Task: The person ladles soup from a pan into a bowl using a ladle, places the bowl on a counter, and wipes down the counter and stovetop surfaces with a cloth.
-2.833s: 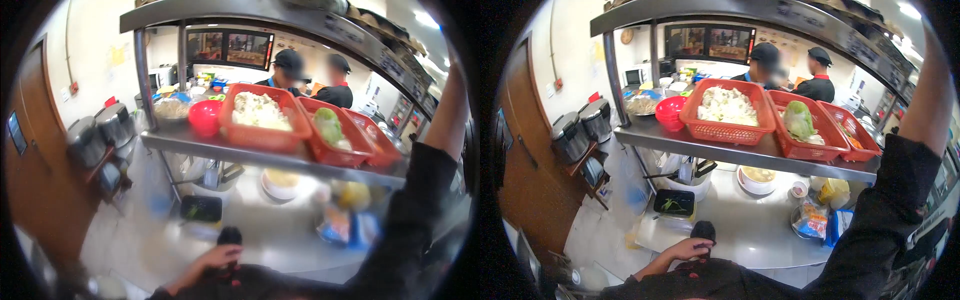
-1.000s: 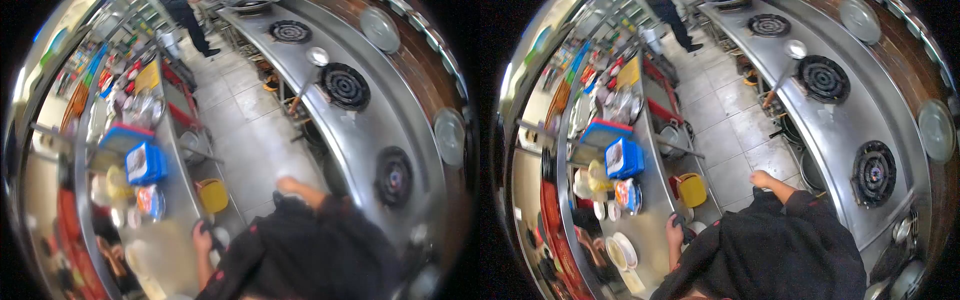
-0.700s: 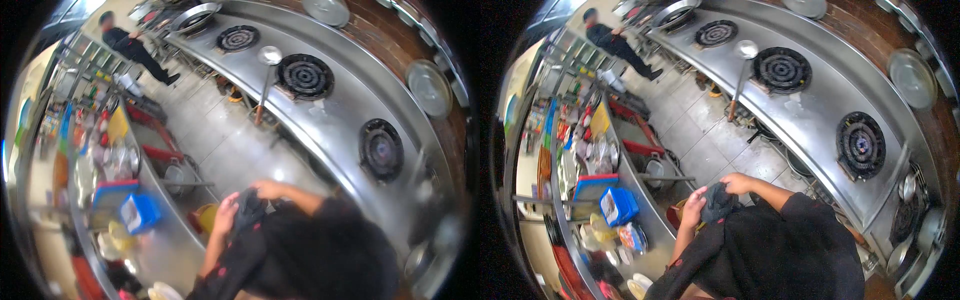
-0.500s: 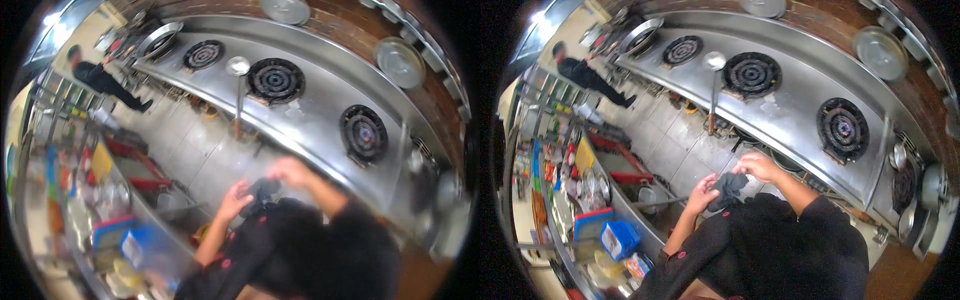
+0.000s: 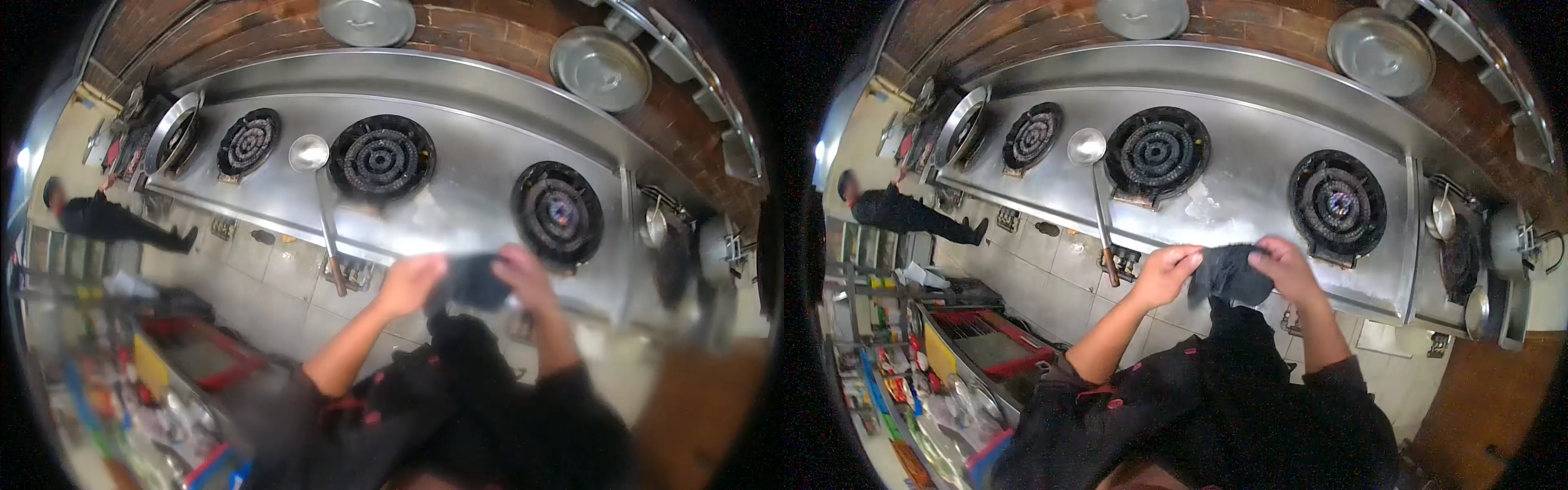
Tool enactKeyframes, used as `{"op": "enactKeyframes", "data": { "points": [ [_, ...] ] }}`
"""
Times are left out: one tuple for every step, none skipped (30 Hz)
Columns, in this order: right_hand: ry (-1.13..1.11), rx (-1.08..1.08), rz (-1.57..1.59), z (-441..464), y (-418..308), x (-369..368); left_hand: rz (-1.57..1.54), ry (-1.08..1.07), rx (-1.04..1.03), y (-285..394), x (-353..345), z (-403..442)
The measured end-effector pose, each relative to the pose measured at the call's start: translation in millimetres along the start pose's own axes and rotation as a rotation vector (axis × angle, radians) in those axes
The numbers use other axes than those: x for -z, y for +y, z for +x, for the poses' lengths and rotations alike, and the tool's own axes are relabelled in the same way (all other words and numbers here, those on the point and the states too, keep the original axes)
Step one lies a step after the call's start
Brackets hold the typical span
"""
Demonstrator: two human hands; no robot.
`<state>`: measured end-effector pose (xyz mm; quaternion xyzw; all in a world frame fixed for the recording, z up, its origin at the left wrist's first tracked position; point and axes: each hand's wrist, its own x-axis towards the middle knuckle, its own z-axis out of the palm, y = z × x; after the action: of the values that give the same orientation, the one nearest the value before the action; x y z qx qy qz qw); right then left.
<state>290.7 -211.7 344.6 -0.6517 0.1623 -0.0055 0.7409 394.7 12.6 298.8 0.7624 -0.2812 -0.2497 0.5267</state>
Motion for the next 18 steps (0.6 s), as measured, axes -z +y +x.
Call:
{"op": "enactKeyframes", "data": {
  "points": [
    [-0.045,0.013,0.045,27,10,20,-0.066,0.035,0.011,5,-1,26],
    [-0.073,0.032,0.014,49,-4,33,-0.079,0.029,0.019,11,-1,55],
    [0.056,0.102,-0.129,68,-24,37,-0.099,0.026,0.03,14,-2,83],
    [0.115,0.139,-0.321,95,-37,50,-0.089,0.092,-0.032,7,-7,114],
    [0.156,0.19,-0.54,129,-45,66,-0.094,0.094,-0.017,5,-10,143],
    [0.114,0.12,-0.486,163,-50,79,-0.009,0.175,-0.104,3,-12,169],
    [0.093,0.234,-0.534,204,-41,92,0.082,0.252,-0.191,-2,-11,186],
    [0.057,0.225,-0.61,251,-17,112,0.087,0.253,-0.177,-13,-10,194],
    [0.048,0.215,-0.599,288,12,119,0.151,0.283,-0.211,-31,-10,197],
    [0.207,0.194,-0.982,320,45,121,0.217,0.308,-0.24,-49,-10,196],
    [0.365,0.167,-1.361,340,71,120,0.228,0.301,-0.217,-66,-9,185],
    [0.317,-0.046,-1.386,345,88,104,0.211,0.22,-0.142,-81,-8,161],
    [0.263,-0.253,-1.407,349,104,86,0.193,0.144,-0.068,-90,-5,137],
    [0.365,-0.172,-1.439,354,145,71,0.156,0.116,0.019,-91,-1,114],
    [0.47,-0.116,-1.455,352,160,52,0.117,0.089,0.111,-89,2,89],
    [0.438,-0.085,-1.463,349,166,35,0.108,0.084,0.214,-107,-1,62],
    [0.41,-0.053,-1.471,344,167,18,0.098,0.08,0.312,-126,-4,37],
    [0.29,0.014,-1.489,330,169,2,0.098,0.075,0.33,-127,-1,18]
  ]
}}
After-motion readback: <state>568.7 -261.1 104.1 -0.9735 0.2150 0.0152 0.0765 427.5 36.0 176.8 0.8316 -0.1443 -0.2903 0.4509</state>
